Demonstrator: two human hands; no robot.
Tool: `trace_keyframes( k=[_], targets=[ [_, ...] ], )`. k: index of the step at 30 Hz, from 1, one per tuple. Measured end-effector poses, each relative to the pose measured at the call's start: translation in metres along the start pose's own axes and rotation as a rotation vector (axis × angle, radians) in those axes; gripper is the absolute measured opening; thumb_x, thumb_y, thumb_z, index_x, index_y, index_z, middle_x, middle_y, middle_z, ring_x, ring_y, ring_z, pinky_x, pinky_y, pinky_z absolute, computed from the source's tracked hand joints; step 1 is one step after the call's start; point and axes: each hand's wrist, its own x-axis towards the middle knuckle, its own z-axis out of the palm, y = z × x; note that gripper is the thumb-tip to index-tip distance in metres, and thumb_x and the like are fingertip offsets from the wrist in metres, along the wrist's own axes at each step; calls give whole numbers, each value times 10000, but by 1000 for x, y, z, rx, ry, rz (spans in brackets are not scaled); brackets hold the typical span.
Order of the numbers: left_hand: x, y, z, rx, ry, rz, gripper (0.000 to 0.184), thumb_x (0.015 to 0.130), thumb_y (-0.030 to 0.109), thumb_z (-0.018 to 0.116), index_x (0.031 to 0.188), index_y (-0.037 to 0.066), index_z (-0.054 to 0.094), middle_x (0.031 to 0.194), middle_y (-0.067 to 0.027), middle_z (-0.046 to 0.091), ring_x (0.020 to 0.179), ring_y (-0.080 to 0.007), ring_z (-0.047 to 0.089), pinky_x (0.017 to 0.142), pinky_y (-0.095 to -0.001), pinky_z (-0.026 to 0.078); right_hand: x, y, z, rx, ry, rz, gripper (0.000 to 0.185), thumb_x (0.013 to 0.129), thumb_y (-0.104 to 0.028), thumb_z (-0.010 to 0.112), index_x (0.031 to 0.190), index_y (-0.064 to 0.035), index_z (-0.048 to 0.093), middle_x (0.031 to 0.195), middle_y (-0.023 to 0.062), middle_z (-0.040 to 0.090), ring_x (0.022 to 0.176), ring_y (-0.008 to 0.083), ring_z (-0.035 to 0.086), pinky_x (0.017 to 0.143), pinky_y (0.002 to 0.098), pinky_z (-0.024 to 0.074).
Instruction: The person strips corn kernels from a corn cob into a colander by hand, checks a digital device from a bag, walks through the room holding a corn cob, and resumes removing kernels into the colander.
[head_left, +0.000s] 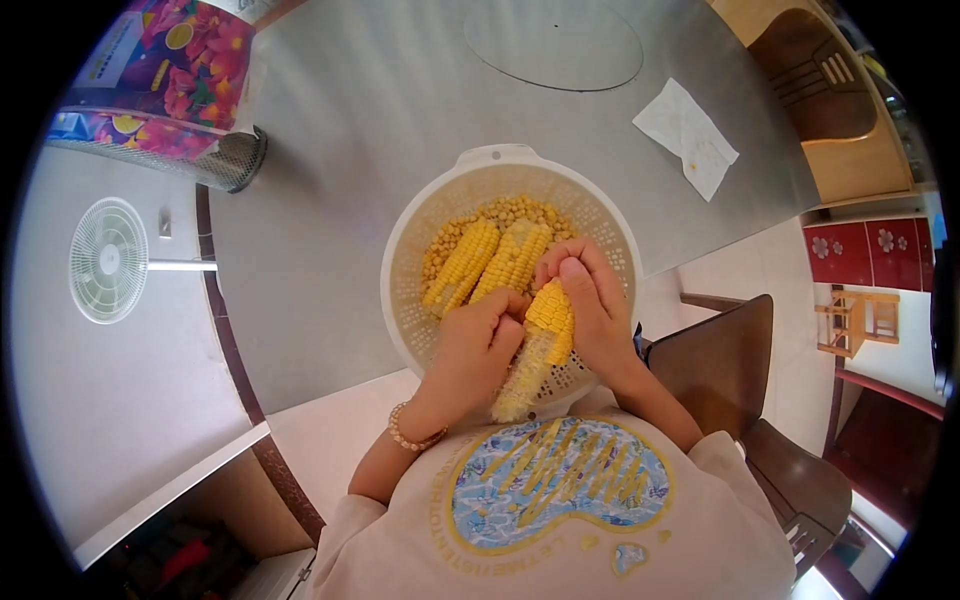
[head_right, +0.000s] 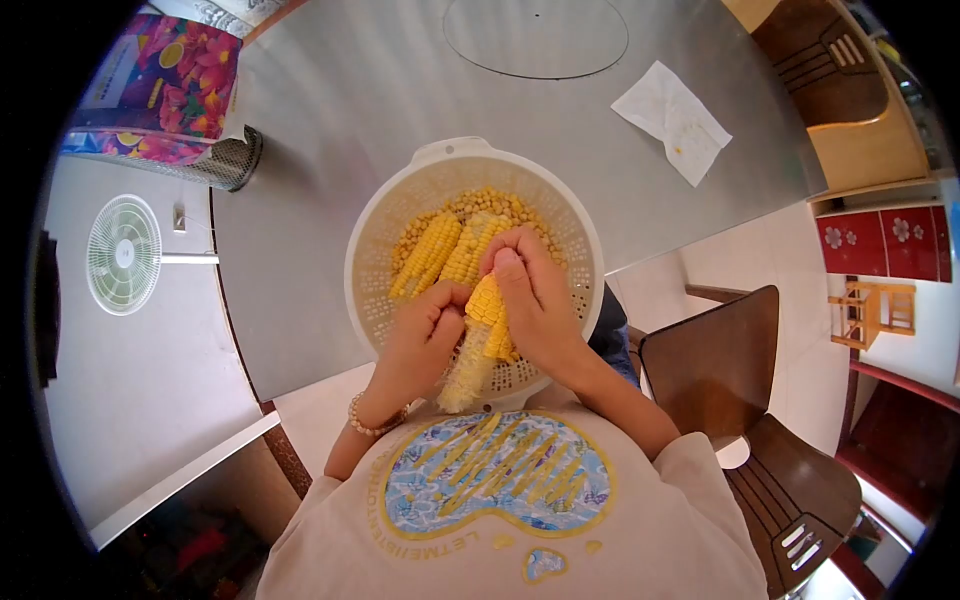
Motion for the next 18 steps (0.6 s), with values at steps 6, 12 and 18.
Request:
trace_keyframes(
  k=[6,12,18],
  targets=[
    [-1,5,8,-347,82,-14,327,934,249,501,1109,-26,527,828,-88,633,720,-173,602,688,-293,483,0,-4,-3,154,39,31,159,972,-164,397,944,-40,493,847,14,495,771,79,445,713,217,390],
    [-2,16,0,-262,-201,-129,361,942,261,497,1161,-26,494,909,-132,612,800,-168,598,719,-283,473,3,-11,2,233,174,114,204,963,-229,472,1005,-35,519,886,22,513,835,81,482,766,225,410],
    [-2,10,9,-419,-11,-9,395,945,246,490,1207,-47,445,904,-134,614,792,-181,601,685,-313,467,2,-6,1,290,27,358,229,947,-246,509,1020,-30,530,951,42,558,880,89,530,778,238,440]
  ],
)
